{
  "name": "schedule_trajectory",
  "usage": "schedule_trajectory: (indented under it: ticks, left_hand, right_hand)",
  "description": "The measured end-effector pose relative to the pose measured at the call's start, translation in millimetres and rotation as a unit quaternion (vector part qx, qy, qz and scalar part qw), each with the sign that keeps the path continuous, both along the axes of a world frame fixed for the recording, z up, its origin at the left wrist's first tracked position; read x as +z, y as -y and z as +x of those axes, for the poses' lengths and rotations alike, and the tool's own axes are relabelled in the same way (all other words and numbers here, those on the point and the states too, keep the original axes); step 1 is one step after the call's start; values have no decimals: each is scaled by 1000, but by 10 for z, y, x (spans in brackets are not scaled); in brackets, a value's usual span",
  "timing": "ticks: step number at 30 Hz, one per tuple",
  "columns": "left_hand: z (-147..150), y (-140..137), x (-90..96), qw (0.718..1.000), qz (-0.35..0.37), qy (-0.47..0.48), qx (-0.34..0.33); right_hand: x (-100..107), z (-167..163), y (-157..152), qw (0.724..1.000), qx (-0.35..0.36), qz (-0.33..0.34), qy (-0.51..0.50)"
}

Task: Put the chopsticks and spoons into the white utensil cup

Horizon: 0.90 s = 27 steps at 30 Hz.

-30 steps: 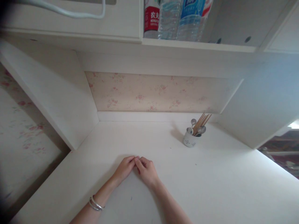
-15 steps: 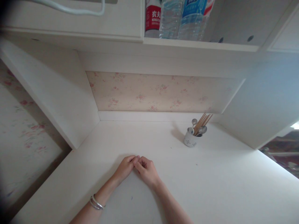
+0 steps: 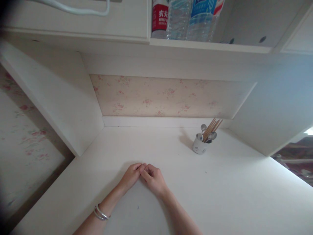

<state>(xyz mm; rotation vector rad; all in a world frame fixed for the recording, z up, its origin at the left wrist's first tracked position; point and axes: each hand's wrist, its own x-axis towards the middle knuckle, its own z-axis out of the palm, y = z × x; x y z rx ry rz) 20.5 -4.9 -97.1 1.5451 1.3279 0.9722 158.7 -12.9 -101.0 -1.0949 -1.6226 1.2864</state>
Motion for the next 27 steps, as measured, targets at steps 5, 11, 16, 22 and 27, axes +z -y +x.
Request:
schedule_trajectory:
  ticks: [5, 11, 16, 22, 27]
  left_hand:
    - [-7, 9, 4, 1000, 1, -8, 2]
    - [-5, 19, 12, 1000, 0, -11, 6]
    - [-1, 15, 22, 1000, -3, -7, 4]
    - [1, 28, 57, 1000, -15, -11, -2]
    - [-4, 25, 50, 999, -27, -23, 1]
  right_hand:
    - [29, -4, 7, 1000, 0, -1, 2]
    - [35, -1, 8, 1000, -3, 6, 2]
    - [43, -9, 15, 1000, -1, -2, -3]
    - [24, 33, -21, 999, -35, 17, 24]
    - [0, 398, -322, 959, -274, 72, 17]
